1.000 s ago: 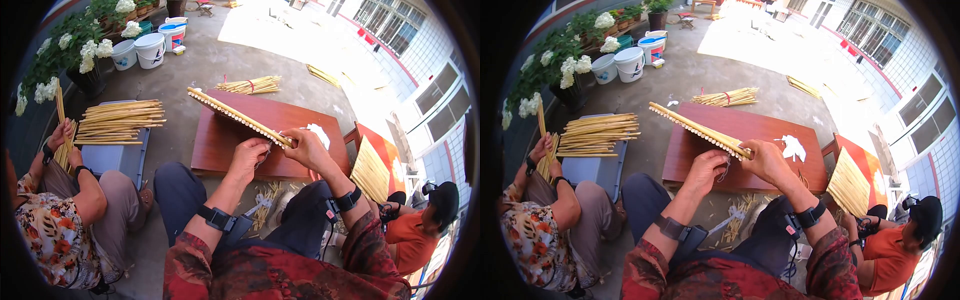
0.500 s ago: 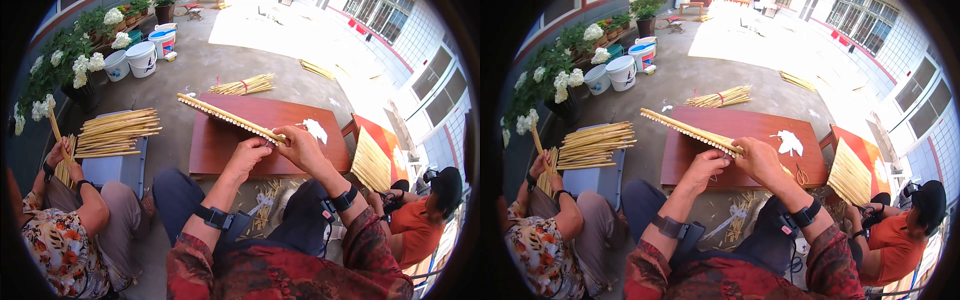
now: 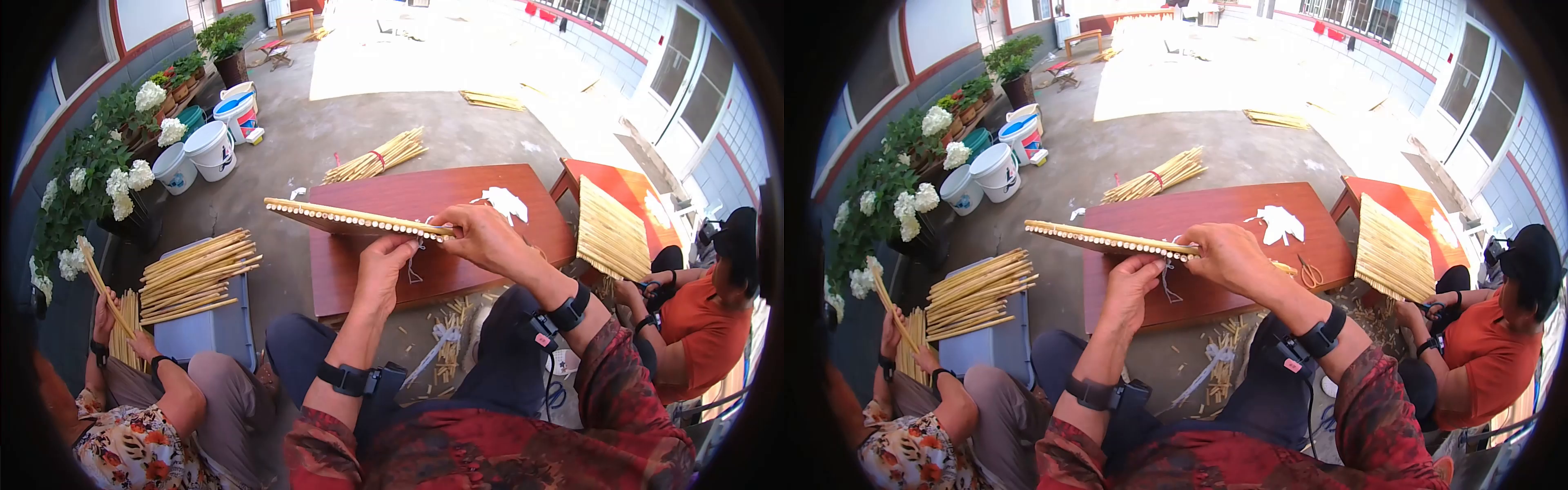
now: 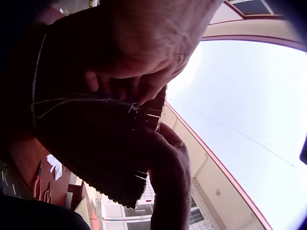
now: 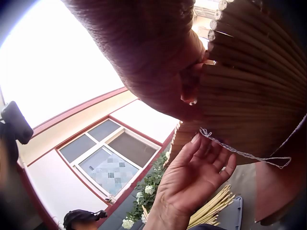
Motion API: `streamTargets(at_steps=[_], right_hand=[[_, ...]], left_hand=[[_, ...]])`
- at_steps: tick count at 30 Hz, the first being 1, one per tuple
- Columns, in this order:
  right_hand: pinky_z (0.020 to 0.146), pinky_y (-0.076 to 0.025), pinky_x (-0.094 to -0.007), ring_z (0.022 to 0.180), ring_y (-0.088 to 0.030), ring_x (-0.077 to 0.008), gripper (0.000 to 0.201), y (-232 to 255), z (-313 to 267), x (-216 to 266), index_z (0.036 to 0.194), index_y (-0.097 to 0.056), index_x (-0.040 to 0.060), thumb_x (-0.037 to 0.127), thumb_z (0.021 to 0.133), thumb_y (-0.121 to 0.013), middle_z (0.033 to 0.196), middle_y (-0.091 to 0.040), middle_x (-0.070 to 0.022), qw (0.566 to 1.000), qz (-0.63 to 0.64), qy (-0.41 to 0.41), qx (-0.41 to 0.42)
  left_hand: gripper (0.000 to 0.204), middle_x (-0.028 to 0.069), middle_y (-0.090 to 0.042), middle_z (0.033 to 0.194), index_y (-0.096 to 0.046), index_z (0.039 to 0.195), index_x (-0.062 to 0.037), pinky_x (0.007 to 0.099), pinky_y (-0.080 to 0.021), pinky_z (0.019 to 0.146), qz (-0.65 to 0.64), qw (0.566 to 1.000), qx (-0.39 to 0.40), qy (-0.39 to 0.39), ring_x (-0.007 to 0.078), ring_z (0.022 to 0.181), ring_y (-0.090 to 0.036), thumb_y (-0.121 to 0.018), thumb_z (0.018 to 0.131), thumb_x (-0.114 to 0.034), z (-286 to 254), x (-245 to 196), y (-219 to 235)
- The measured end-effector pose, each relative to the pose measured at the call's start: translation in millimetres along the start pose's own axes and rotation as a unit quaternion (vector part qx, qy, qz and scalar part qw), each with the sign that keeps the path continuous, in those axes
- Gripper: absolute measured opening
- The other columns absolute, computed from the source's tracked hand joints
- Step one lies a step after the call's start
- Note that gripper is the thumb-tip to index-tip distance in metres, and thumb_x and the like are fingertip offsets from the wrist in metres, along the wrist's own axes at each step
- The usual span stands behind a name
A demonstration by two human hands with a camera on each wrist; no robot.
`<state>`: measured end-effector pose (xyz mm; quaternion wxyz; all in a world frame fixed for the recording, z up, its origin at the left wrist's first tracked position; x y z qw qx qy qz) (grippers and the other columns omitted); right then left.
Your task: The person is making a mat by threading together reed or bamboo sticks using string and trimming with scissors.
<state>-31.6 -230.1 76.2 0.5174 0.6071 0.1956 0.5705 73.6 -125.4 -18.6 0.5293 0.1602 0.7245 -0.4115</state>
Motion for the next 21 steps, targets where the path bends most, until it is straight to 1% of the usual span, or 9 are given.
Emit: streamTargets(at_steps=[3, 5, 7, 10, 13, 15, 17, 19, 21], right_hand=[[0.066, -0.046, -0.0378, 0.075, -0.06, -0.0284, 0.025, 2.0, -2.3, 0.8, 0.093, -0.065, 0.0089, 0.016, 0.069, -0.062, 0.076, -0.063, -0.0127, 1.0, 0.002, -0.007, 0.007], [0.066, -0.046, -0.038, 0.075, -0.06, -0.0291, 0.024, 5.2, -5.4, 5.3, 0.092, -0.065, 0.0081, 0.016, 0.07, -0.061, 0.075, -0.062, -0.0135, 1.0, 0.004, 0.022, -0.004], [0.067, -0.046, -0.0382, 0.074, -0.06, -0.0295, 0.024, 6.8, -6.6, 5.4, 0.092, -0.065, 0.0075, 0.016, 0.07, -0.061, 0.075, -0.062, -0.0139, 1.0, 0.003, 0.026, -0.012], [0.067, -0.046, -0.0388, 0.075, -0.06, -0.0303, 0.024, 11.9, -8.8, 8.8, 0.091, -0.065, 0.0064, 0.016, 0.069, -0.061, 0.074, -0.062, -0.0144, 0.999, -0.003, 0.035, -0.012], [0.067, -0.046, -0.0396, 0.075, -0.06, -0.0313, 0.024, 21.1, -10.1, 14.6, 0.09, -0.065, 0.0053, 0.016, 0.069, -0.062, 0.074, -0.062, -0.0152, 0.999, -0.004, 0.031, -0.005], [0.067, -0.046, -0.04, 0.075, -0.06, -0.0319, 0.024, 23.1, -12.2, 13.1, 0.09, -0.065, 0.0048, 0.016, 0.069, -0.062, 0.074, -0.062, -0.0157, 1.0, 0.001, 0.022, -0.002], [0.067, -0.046, -0.0405, 0.074, -0.06, -0.0332, 0.024, 23.7, -12.3, 12.0, 0.089, -0.065, 0.0034, 0.016, 0.069, -0.061, 0.075, -0.062, -0.0175, 0.999, 0.012, 0.049, -0.012], [0.067, -0.046, -0.0405, 0.074, -0.06, -0.0336, 0.024, 22.4, -13.3, 14.8, 0.089, -0.065, 0.0028, 0.016, 0.069, -0.061, 0.075, -0.062, -0.0182, 0.999, 0.024, 0.042, -0.007], [0.068, -0.046, -0.0405, 0.075, -0.06, -0.034, 0.024, 19.7, -14.1, 16.7, 0.089, -0.064, 0.0021, 0.016, 0.07, -0.061, 0.075, -0.062, -0.019, 0.999, 0.036, 0.033, -0.002]], left_hand=[[0.011, 0.0006, -0.06, 0.08, -0.063, 0.087, -0.0034, 0.0226, -0.038, 0.069, -0.022, 0.999, 0.011, 0.022, 0.0065, 0.074, -0.049, -0.061, 0.076, -0.007, -1.1, 0.6, -1.2], [0.01, 0.0, -0.059, 0.079, -0.062, 0.086, -0.0038, 0.023, -0.038, 0.069, -0.026, 0.999, 0.028, 0.037, 0.0064, 0.073, -0.049, -0.061, 0.076, -0.006, -2.3, 0.9, -2.8], [0.007, 0.0019, -0.06, 0.085, -0.059, 0.085, -0.0063, 0.0308, -0.041, 0.079, -0.046, 0.996, 0.075, 0.024, 0.013, 0.086, -0.055, -0.058, 0.078, -0.006, -1.1, -3.0, -3.7], [0.007, 0.0051, -0.06, 0.087, -0.058, 0.083, -0.005, 0.0333, -0.041, 0.083, -0.104, 0.985, 0.121, 0.065, 0.0175, 0.089, -0.056, -0.058, 0.078, -0.008, -10.8, -11.5, -4.4], [0.007, 0.0084, -0.059, 0.087, -0.058, 0.083, -0.0016, 0.0312, -0.043, 0.078, -0.134, 0.974, 0.162, 0.079, 0.0199, 0.085, -0.057, -0.056, 0.079, -0.007, -15.6, -8.3, -1.3], [0.009, 0.0096, -0.059, 0.087, -0.057, 0.085, -0.0018, 0.0334, -0.044, 0.078, -0.14, 0.978, 0.14, 0.071, 0.0213, 0.086, -0.057, -0.057, 0.08, -0.01, -19.4, -12.4, 4.9], [0.012, 0.0107, -0.059, 0.088, -0.057, 0.086, -0.0019, 0.0357, -0.046, 0.078, -0.147, 0.98, 0.118, 0.06, 0.0228, 0.087, -0.058, -0.058, 0.08, -0.012, -21.5, -19.1, 4.3], [0.015, 0.0127, -0.059, 0.088, -0.056, 0.091, -0.0021, 0.038, -0.049, 0.076, -0.137, 0.98, 0.108, 0.1, 0.0246, 0.087, -0.059, -0.057, 0.083, -0.014, -27.4, -21.4, 0.0], [0.015, 0.0132, -0.059, 0.088, -0.055, 0.092, -0.0018, 0.0372, -0.05, 0.074, -0.131, 0.982, 0.102, 0.09, 0.0241, 0.084, -0.06, -0.057, 0.084, -0.014, -30.2, -21.5, -6.2]])
Point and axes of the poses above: each hand's wrist, its own z-axis towards the middle knuckle, its own y-axis out of the back of the hand, x = y × z, the point moved 3 cm from there along z, towards the middle knuckle
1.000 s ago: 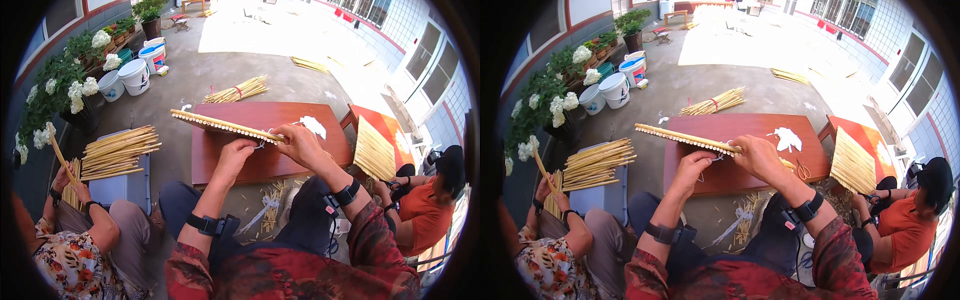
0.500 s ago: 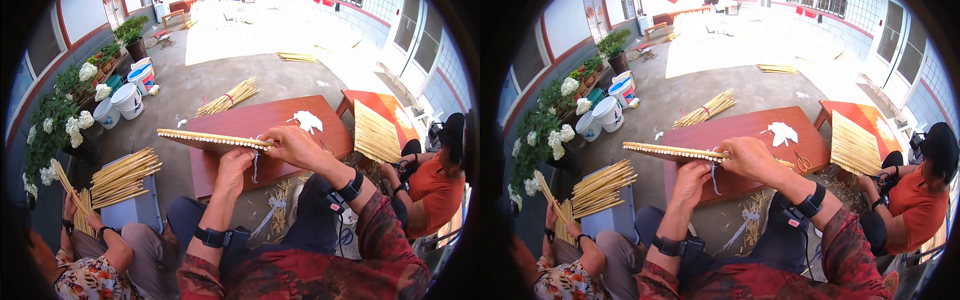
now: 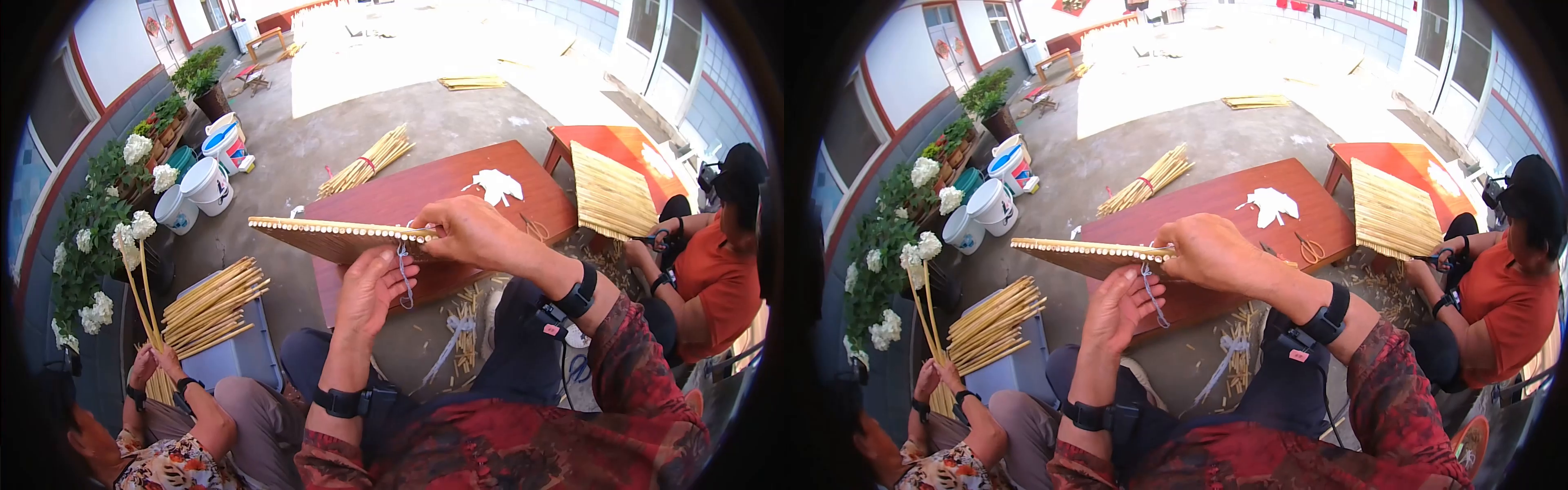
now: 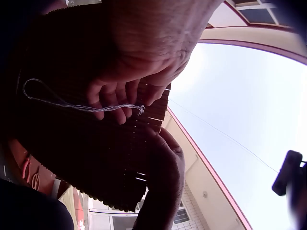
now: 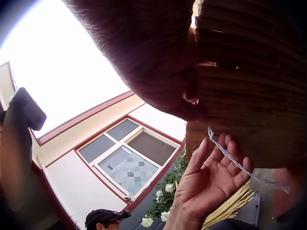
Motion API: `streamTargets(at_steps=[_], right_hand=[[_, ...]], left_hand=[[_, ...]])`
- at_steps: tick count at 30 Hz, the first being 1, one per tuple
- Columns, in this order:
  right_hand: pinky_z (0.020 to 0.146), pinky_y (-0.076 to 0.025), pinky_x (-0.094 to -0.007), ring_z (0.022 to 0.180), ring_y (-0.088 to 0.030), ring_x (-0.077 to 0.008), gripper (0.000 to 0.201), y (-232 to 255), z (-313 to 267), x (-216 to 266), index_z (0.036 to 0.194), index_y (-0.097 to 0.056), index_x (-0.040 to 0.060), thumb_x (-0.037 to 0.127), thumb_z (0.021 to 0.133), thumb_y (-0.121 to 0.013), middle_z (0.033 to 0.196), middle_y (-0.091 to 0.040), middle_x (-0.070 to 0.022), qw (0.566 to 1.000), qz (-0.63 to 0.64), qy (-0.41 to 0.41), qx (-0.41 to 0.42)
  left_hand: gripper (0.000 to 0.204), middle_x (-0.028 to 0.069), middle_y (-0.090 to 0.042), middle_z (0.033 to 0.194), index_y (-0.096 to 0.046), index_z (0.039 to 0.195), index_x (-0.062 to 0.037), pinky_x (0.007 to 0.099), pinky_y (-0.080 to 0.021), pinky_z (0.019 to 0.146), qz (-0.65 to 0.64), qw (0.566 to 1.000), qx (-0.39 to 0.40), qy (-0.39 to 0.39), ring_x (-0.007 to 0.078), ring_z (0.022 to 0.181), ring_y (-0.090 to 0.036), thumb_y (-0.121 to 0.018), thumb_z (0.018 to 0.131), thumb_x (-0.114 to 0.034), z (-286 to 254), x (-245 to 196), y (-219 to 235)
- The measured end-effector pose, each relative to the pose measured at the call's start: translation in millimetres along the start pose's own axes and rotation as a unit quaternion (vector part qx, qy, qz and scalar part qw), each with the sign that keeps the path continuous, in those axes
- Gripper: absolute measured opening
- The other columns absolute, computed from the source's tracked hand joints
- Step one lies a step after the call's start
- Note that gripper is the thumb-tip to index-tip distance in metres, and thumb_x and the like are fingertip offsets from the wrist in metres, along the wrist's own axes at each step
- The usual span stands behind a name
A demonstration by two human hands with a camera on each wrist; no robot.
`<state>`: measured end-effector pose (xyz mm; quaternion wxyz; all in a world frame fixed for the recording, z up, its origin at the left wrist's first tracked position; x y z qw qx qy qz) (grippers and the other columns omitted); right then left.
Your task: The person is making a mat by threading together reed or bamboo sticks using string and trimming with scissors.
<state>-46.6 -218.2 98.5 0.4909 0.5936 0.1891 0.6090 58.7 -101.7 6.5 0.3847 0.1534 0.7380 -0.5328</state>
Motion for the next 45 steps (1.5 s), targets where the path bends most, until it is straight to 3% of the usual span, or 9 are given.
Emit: streamTargets(at_steps=[2, 13, 21, 24, 26, 29, 34, 41, 45], right_hand=[[0.064, -0.047, -0.0348, 0.073, -0.061, -0.0278, 0.024, -0.7, 1.5, -0.7, 0.091, -0.063, 0.0032, 0.011, 0.069, -0.063, 0.076, -0.062, -0.0152, 0.999, -0.039, 0.002, -0.012], [0.067, -0.047, -0.0369, 0.077, -0.061, -0.0297, 0.025, -5.5, -6.5, 10.4, 0.092, -0.063, 0.0027, 0.012, 0.069, -0.064, 0.079, -0.063, -0.0156, 0.999, -0.041, 0.004, -0.004], [0.068, -0.047, -0.0389, 0.073, -0.061, -0.0342, 0.025, 19.4, -0.5, 6.5, 0.088, -0.063, -0.0028, 0.016, 0.071, -0.061, 0.075, -0.06, -0.0225, 0.996, 0.053, -0.033, -0.063], [0.066, -0.047, -0.0356, 0.071, -0.062, -0.0311, 0.028, 23.2, 4.5, -18.0, 0.091, -0.063, -0.0031, 0.016, 0.071, -0.062, 0.074, -0.06, -0.0221, 0.984, 0.153, -0.035, -0.088], [0.064, -0.047, -0.0304, 0.069, -0.061, -0.0215, 0.026, 10.0, 4.0, -41.8, 0.09, -0.063, -0.0033, 0.016, 0.073, -0.063, 0.074, -0.063, -0.0166, 0.982, 0.151, -0.041, -0.105], [0.063, -0.046, -0.0238, 0.07, -0.056, -0.0078, 0.021, -43.0, -3.6, -85.2, 0.089, -0.064, -0.0024, 0.014, 0.076, -0.062, 0.077, -0.063, -0.0043, 0.888, 0.424, -0.153, -0.092], [0.063, -0.045, -0.023, 0.068, -0.056, -0.0091, 0.018, -117.4, -15.4, -131.2, 0.088, -0.063, -0.0025, 0.012, 0.077, -0.063, 0.076, -0.061, -0.0043, 0.815, 0.524, -0.213, -0.125], [0.061, -0.045, -0.023, 0.067, -0.056, -0.0098, 0.019, -157.3, -34.1, -205.6, 0.087, -0.062, -0.0024, 0.014, 0.077, -0.062, 0.074, -0.061, -0.0049, 0.746, 0.563, -0.339, -0.104], [0.061, -0.045, -0.0256, 0.066, -0.056, -0.0129, 0.021, -177.2, -54.3, -238.7, 0.084, -0.063, -0.0025, 0.017, 0.075, -0.064, 0.071, -0.061, -0.0059, 0.8, 0.452, -0.382, -0.099]], left_hand=[[0.016, 0.0136, -0.059, 0.088, -0.055, 0.093, -0.0015, 0.0363, -0.051, 0.071, 0.009, 1.0, -0.002, -0.012, 0.0236, 0.081, -0.061, -0.056, 0.084, -0.014, 2.0, 1.6, -3.9], [0.011, 0.0125, -0.058, 0.082, -0.053, 0.091, 0.0, 0.0386, -0.053, 0.069, 0.199, 0.977, -0.045, -0.061, 0.022, 0.071, -0.061, -0.048, 0.085, -0.008, -3.1, -7.8, 3.6], [0.018, 0.0095, -0.056, 0.079, -0.052, 0.1, 0.0026, 0.029, -0.048, 0.056, 0.083, 0.993, 0.05, -0.069, 0.0123, 0.055, -0.05, -0.047, 0.088, -0.009, -20.9, -19.4, -4.7], [0.017, 0.0075, -0.055, 0.077, -0.053, 0.1, 0.0026, 0.0242, -0.047, 0.053, 0.121, 0.988, 0.046, -0.081, 0.0095, 0.054, -0.049, -0.048, 0.088, -0.008, -12.1, -17.5, -6.8], [0.016, 0.0069, -0.055, 0.076, -0.054, 0.099, 0.0024, 0.0231, -0.046, 0.052, 0.165, 0.981, 0.038, -0.094, 0.0088, 0.054, -0.048, -0.049, 0.088, -0.008, -2.8, -14.3, -2.7], [0.014, 0.0053, -0.054, 0.07, -0.055, 0.095, 0.0024, 0.0226, -0.045, 0.048, 0.203, 0.977, -0.018, -0.065, 0.0093, 0.051, -0.048, -0.051, 0.086, -0.008, 21.6, 4.5, 23.0], [0.013, 0.0042, -0.053, 0.066, -0.056, 0.092, 0.0034, 0.0218, -0.042, 0.043, 0.241, 0.969, -0.057, 0.017, 0.0078, 0.047, -0.045, -0.051, 0.086, -0.007, 44.3, 48.5, 70.4], [0.014, 0.0029, -0.05, 0.063, -0.056, 0.09, 0.0045, 0.0219, -0.039, 0.041, 0.276, 0.953, -0.071, 0.1, 0.0075, 0.046, -0.043, -0.05, 0.085, -0.008, 67.9, 78.8, 90.4], [0.014, 0.0033, -0.05, 0.062, -0.056, 0.089, 0.0052, 0.0223, -0.039, 0.04, 0.3, 0.944, -0.067, 0.121, 0.0083, 0.045, -0.043, -0.051, 0.084, -0.007, 91.2, 103.3, 101.9]])
Point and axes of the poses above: each hand's wrist, its own z-axis towards the middle knuckle, its own y-axis out of the back of the hand, x = y × z, the point moved 3 cm from there along z, towards the middle knuckle
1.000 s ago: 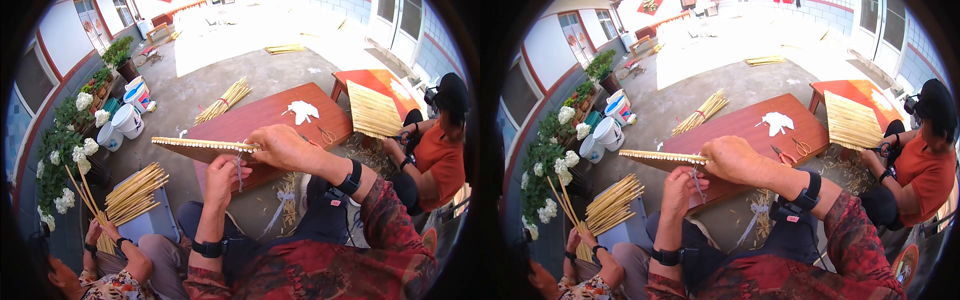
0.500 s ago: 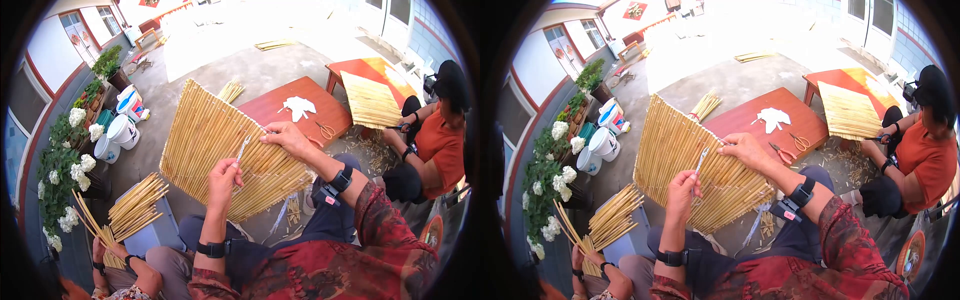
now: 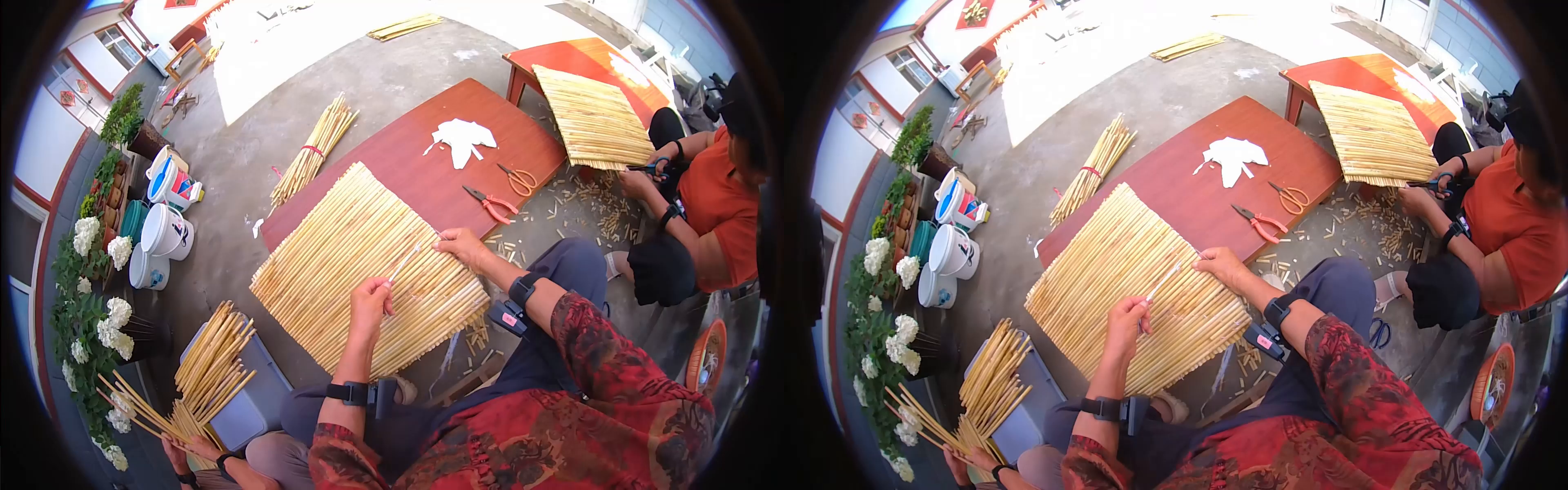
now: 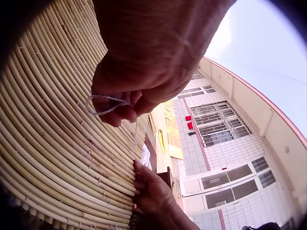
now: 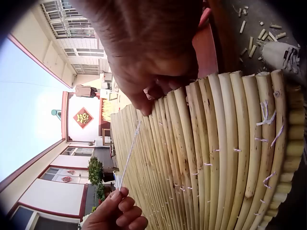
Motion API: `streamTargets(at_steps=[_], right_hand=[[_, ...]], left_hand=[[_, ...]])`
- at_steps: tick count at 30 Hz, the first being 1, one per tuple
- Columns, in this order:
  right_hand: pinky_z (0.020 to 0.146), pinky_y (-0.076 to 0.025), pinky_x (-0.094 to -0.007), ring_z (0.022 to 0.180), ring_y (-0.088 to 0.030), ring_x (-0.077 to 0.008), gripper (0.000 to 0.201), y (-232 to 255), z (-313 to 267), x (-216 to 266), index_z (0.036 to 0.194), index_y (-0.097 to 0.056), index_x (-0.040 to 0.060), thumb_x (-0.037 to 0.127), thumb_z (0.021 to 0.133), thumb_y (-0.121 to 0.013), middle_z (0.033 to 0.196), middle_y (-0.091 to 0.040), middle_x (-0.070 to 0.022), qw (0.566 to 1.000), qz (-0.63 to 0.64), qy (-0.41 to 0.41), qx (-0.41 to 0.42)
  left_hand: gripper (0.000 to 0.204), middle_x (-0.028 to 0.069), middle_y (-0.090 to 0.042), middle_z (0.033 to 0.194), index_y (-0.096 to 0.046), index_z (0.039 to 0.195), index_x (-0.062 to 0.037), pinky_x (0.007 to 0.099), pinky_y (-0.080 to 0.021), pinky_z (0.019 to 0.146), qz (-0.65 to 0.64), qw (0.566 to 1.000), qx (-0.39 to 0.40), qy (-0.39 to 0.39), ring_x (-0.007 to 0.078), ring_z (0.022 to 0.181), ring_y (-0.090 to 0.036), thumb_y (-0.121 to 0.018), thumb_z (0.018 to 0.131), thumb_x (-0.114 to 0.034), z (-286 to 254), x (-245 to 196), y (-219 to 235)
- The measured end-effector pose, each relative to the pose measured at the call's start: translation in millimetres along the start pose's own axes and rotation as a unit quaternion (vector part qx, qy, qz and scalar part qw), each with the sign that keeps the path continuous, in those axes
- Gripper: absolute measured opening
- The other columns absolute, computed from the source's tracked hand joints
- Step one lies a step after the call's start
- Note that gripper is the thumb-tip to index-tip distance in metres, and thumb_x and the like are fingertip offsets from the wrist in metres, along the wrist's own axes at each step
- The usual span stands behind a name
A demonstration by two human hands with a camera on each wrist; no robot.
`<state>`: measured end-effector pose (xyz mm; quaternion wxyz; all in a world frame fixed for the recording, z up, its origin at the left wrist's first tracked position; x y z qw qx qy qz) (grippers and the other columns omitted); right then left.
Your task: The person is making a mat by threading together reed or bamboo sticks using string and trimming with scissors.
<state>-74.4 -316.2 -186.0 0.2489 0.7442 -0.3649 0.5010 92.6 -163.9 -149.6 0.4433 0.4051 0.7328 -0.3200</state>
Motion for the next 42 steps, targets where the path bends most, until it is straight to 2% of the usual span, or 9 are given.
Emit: streamTargets(at_steps=[5, 9, 18, 24, 33, 37, 38, 39, 42], right_hand=[[0.064, -0.045, -0.0325, 0.067, -0.059, -0.0212, 0.021, 18.0, 4.1, -35.2, 0.081, -0.063, -0.0014, 0.018, 0.073, -0.063, 0.07, -0.062, -0.0124, 0.988, -0.122, -0.075, -0.06], [0.069, -0.045, -0.0408, 0.077, -0.059, -0.0336, 0.018, 37.5, 2.6, -16.7, 0.078, -0.063, 0.0028, 0.019, 0.072, -0.058, 0.077, -0.062, -0.0177, 0.947, -0.275, 0.049, -0.16], [0.071, -0.045, -0.0383, 0.086, -0.057, -0.027, 0.014, -4.0, 25.7, 8.3, 0.087, -0.064, 0.0117, 0.019, 0.077, -0.057, 0.088, -0.06, -0.0085, 0.897, -0.395, 0.193, 0.051], [0.068, -0.046, -0.0372, 0.08, -0.059, -0.0277, 0.013, -9.6, 45.6, 0.7, 0.086, -0.065, 0.0116, 0.011, 0.074, -0.06, 0.081, -0.062, -0.0095, 0.895, -0.4, 0.128, 0.15], [0.063, -0.045, -0.0346, 0.073, -0.059, -0.0258, 0.01, -5.5, 54.7, -3.6, 0.079, -0.059, 0.0016, 0.01, 0.074, -0.058, 0.078, -0.062, -0.0138, 0.906, -0.362, 0.136, 0.171], [0.063, -0.044, -0.0338, 0.074, -0.059, -0.0253, 0.012, -3.1, 50.5, -6.2, 0.081, -0.06, 0.0023, 0.011, 0.074, -0.057, 0.08, -0.061, -0.0132, 0.924, -0.339, 0.091, 0.148], [0.064, -0.045, -0.0336, 0.074, -0.059, -0.0252, 0.012, -2.7, 49.6, -6.3, 0.083, -0.061, 0.0028, 0.011, 0.074, -0.058, 0.081, -0.061, -0.0124, 0.935, -0.315, 0.11, 0.118], [0.066, -0.045, -0.0335, 0.075, -0.058, -0.0251, 0.013, -1.4, 49.8, -6.0, 0.084, -0.062, 0.0034, 0.012, 0.075, -0.058, 0.081, -0.061, -0.0116, 0.945, -0.289, 0.128, 0.087], [0.068, -0.046, -0.0343, 0.077, -0.058, -0.0258, 0.014, -3.2, 50.0, -5.7, 0.086, -0.063, 0.0052, 0.013, 0.075, -0.06, 0.084, -0.061, -0.0101, 0.924, -0.32, 0.18, 0.105]], left_hand=[[0.014, 0.0043, -0.051, 0.063, -0.056, 0.089, 0.005, 0.0229, -0.04, 0.04, 0.034, 0.997, 0.006, 0.062, 0.0093, 0.045, -0.044, -0.05, 0.083, -0.007, 25.5, 20.2, -3.8], [0.014, 0.0046, -0.052, 0.063, -0.056, 0.088, 0.004, 0.0236, -0.041, 0.04, 0.011, 0.997, 0.005, 0.071, 0.0098, 0.045, -0.046, -0.05, 0.083, -0.008, 32.7, 26.1, -7.6], [0.01, 0.0054, -0.055, 0.07, -0.055, 0.09, 0.0005, 0.026, -0.048, 0.053, -0.066, 0.998, 0.003, -0.004, 0.0128, 0.056, -0.052, -0.049, 0.087, -0.007, 44.1, -4.3, -21.9], [0.01, 0.0049, -0.056, 0.07, -0.056, 0.09, -0.0002, 0.0242, -0.045, 0.051, -0.069, 0.997, -0.018, -0.004, 0.0119, 0.054, -0.052, -0.05, 0.087, -0.008, 59.8, -15.3, -20.8], [0.011, 0.0068, -0.06, 0.078, -0.056, 0.092, -0.0013, 0.0256, -0.046, 0.054, -0.063, 0.99, -0.122, 0.008, 0.0131, 0.063, -0.057, -0.051, 0.087, -0.01, 65.7, -2.3, 8.9], [0.02, 0.0075, -0.061, 0.087, -0.056, 0.101, -0.0016, 0.032, -0.046, 0.07, 0.131, 0.981, -0.138, 0.029, 0.017, 0.083, -0.057, -0.057, 0.082, -0.008, 58.5, 9.2, 20.1], [0.022, 0.0083, -0.06, 0.092, -0.057, 0.101, -0.0016, 0.0362, -0.042, 0.076, 0.372, 0.893, -0.221, -0.124, 0.0201, 0.09, -0.054, -0.058, 0.079, -0.007, 51.7, 3.2, 15.2], [0.025, 0.0091, -0.059, 0.097, -0.057, 0.101, -0.0016, 0.0404, -0.038, 0.083, 0.577, 0.719, -0.283, -0.264, 0.0232, 0.097, -0.052, -0.06, 0.076, -0.005, 42.6, -4.3, 0.1], [0.025, 0.0114, -0.057, 0.101, -0.06, 0.096, -0.0032, 0.0453, -0.032, 0.087, 0.569, 0.766, -0.177, -0.241, 0.0273, 0.102, -0.047, -0.063, 0.071, -0.004, 35.7, -6.6, -33.0]])
Point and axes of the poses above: each hand's wrist, its own z-axis towards the middle knuckle, its own y-axis out of the back of the hand, x = y × z, the point moved 3 cm from there along z, towards the middle knuckle
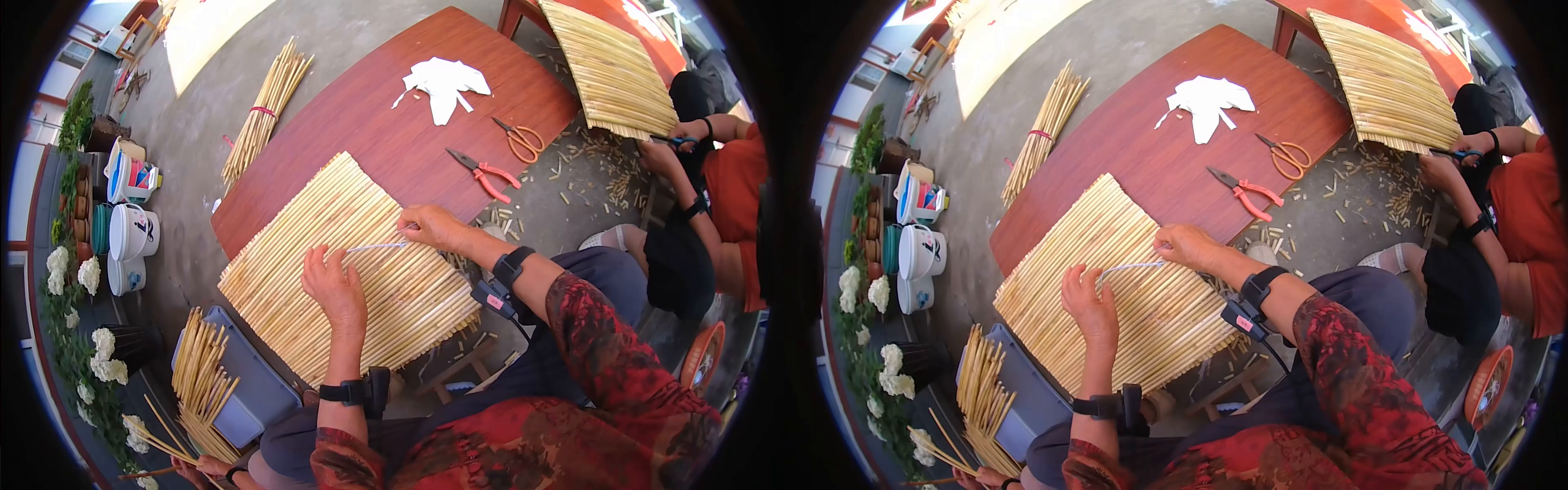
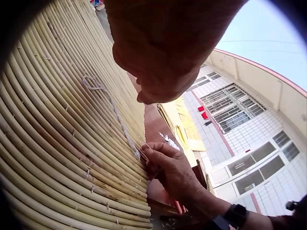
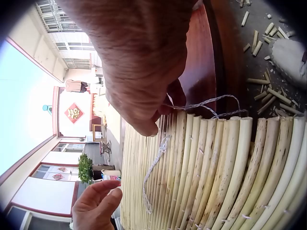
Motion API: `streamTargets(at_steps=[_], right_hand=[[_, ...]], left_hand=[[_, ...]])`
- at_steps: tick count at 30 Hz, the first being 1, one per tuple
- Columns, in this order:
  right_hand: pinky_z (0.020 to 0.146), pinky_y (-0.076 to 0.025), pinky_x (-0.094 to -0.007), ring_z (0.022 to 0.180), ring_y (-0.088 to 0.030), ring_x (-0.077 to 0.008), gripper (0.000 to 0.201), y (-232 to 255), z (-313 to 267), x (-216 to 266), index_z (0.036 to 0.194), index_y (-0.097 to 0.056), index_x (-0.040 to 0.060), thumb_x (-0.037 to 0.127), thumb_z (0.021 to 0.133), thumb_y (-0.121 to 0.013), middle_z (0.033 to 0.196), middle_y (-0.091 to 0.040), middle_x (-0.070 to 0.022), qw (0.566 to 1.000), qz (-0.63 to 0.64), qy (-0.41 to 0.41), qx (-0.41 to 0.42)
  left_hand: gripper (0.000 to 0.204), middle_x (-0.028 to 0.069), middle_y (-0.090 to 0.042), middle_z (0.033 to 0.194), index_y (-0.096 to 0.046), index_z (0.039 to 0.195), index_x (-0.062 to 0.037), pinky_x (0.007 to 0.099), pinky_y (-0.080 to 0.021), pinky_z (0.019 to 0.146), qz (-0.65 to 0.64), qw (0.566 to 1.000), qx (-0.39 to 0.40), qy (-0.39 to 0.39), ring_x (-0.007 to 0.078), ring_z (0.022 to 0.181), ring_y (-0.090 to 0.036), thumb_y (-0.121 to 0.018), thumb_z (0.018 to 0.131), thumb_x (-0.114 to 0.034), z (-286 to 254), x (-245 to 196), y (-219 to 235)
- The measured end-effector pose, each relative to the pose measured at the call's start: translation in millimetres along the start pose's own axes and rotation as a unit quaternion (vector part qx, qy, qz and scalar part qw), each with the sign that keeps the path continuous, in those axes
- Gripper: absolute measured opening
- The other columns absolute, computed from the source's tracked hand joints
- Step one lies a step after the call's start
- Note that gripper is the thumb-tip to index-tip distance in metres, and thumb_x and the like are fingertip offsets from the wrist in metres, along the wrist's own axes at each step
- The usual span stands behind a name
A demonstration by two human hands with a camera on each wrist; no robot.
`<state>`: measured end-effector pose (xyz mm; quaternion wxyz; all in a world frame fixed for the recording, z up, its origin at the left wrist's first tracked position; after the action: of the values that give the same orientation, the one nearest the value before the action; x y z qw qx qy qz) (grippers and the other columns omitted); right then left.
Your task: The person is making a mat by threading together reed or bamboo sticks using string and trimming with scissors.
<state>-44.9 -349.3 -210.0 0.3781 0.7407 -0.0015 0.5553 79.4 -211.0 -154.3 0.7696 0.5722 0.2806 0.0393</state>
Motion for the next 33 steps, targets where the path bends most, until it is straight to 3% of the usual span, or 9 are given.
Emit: streamTargets(at_steps=[1, 2, 4, 5, 7, 8, 10, 24, 33], right_hand=[[0.068, -0.046, -0.0343, 0.077, -0.058, -0.0258, 0.014, 0.0, -0.7, 1.2, 0.086, -0.063, 0.0052, 0.013, 0.075, -0.06, 0.084, -0.061, -0.0101, 1.0, 0.0, 0.001, 0.002], [0.069, -0.046, -0.0346, 0.078, -0.059, -0.0262, 0.014, 0.1, -2.1, 3.0, 0.085, -0.063, 0.0061, 0.014, 0.074, -0.06, 0.084, -0.061, -0.0096, 1.0, -0.023, 0.012, 0.009], [0.069, -0.046, -0.035, 0.079, -0.059, -0.0267, 0.013, 1.0, -2.4, 5.5, 0.085, -0.063, 0.0069, 0.014, 0.074, -0.061, 0.084, -0.061, -0.0091, 0.998, -0.047, 0.026, 0.016], [0.069, -0.046, -0.0351, 0.08, -0.059, -0.0268, 0.013, 0.0, -2.8, 5.9, 0.084, -0.064, 0.0077, 0.015, 0.074, -0.061, 0.084, -0.062, -0.009, 0.997, -0.063, 0.031, 0.016], [0.069, -0.047, -0.0352, 0.08, -0.059, -0.027, 0.012, -3.1, -2.0, 4.6, 0.084, -0.064, 0.0086, 0.015, 0.073, -0.061, 0.084, -0.062, -0.009, 0.996, -0.077, 0.037, 0.019], [0.069, -0.046, -0.0358, 0.08, -0.059, -0.0272, 0.012, -4.7, -0.9, 3.4, 0.083, -0.064, 0.0085, 0.015, 0.074, -0.06, 0.083, -0.062, -0.0092, 0.995, -0.089, 0.041, 0.019], [0.069, -0.046, -0.0363, 0.08, -0.059, -0.0274, 0.011, -6.4, 0.6, 3.1, 0.082, -0.064, 0.0083, 0.015, 0.074, -0.06, 0.082, -0.061, -0.0094, 0.994, -0.098, 0.046, 0.017], [0.071, -0.045, -0.0376, 0.082, -0.057, -0.0309, 0.019, -2.5, -0.6, -6.3, 0.086, -0.063, 0.0033, 0.019, 0.077, -0.058, 0.087, -0.061, -0.0137, 0.999, 0.01, -0.032, 0.028], [0.072, -0.045, -0.0387, 0.082, -0.057, -0.0331, 0.021, -1.1, -5.8, -10.4, 0.086, -0.059, 0.0, 0.021, 0.081, -0.056, 0.085, -0.059, -0.0167, 1.0, 0.008, -0.01, -0.013]], left_hand=[[0.022, 0.0118, -0.059, 0.097, -0.061, 0.093, -0.0034, 0.0441, -0.034, 0.085, -0.045, 0.993, 0.105, -0.005, 0.028, 0.099, -0.049, -0.063, 0.071, -0.005, -3.3, -7.5, -9.7], [0.022, 0.0118, -0.059, 0.097, -0.061, 0.093, -0.0034, 0.0441, -0.034, 0.085, -0.046, 0.994, 0.104, -0.003, 0.028, 0.099, -0.049, -0.063, 0.071, -0.005, -6.2, -9.9, -20.7], [0.014, 0.012, -0.059, 0.085, -0.063, 0.084, -0.0037, 0.0396, -0.038, 0.079, -0.282, 0.909, 0.208, 0.225, 0.0294, 0.088, -0.051, -0.062, 0.071, -0.005, -14.0, -1.3, -56.5], [0.014, 0.012, -0.059, 0.085, -0.063, 0.084, -0.0037, 0.0396, -0.038, 0.079, -0.282, 0.909, 0.206, 0.226, 0.0294, 0.088, -0.051, -0.062, 0.071, -0.005, -15.2, -2.2, -64.1], [0.006, 0.0099, -0.058, 0.071, -0.063, 0.075, -0.0017, 0.0357, -0.041, 0.07, -0.251, 0.956, 0.073, 0.135, 0.0263, 0.077, -0.053, -0.061, 0.072, -0.006, -8.7, -10.0, -62.0], [0.006, 0.0099, -0.058, 0.071, -0.063, 0.075, -0.0017, 0.0357, -0.041, 0.07, -0.25, 0.956, 0.072, 0.136, 0.0263, 0.077, -0.053, -0.061, 0.072, -0.006, -7.1, -11.6, -64.1], [0.005, 0.0095, -0.057, 0.07, -0.062, 0.074, -0.0022, 0.0371, -0.04, 0.068, -0.139, 0.988, 0.01, 0.072, 0.0266, 0.072, -0.051, -0.062, 0.07, -0.006, -2.6, -17.4, -59.5], [0.004, 0.0085, -0.053, 0.075, -0.059, 0.074, -0.0066, 0.041, -0.036, 0.072, -0.097, 0.993, -0.011, 0.06, 0.0286, 0.078, -0.048, -0.062, 0.071, -0.008, 2.4, -32.6, -72.0], [0.004, 0.0089, -0.054, 0.074, -0.058, 0.073, -0.0051, 0.0399, -0.037, 0.07, -0.124, 0.99, 0.024, 0.062, 0.0286, 0.076, -0.048, -0.06, 0.07, -0.006, 3.9, -28.9, -66.5]])
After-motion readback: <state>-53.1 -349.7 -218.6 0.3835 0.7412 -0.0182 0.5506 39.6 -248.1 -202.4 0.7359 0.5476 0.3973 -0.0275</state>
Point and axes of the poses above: each hand's wrist, its own z-axis towards the middle knuckle, its own y-axis out of the back of the hand, x = y × z, the point moved 3 cm from there along z, towards the middle knuckle
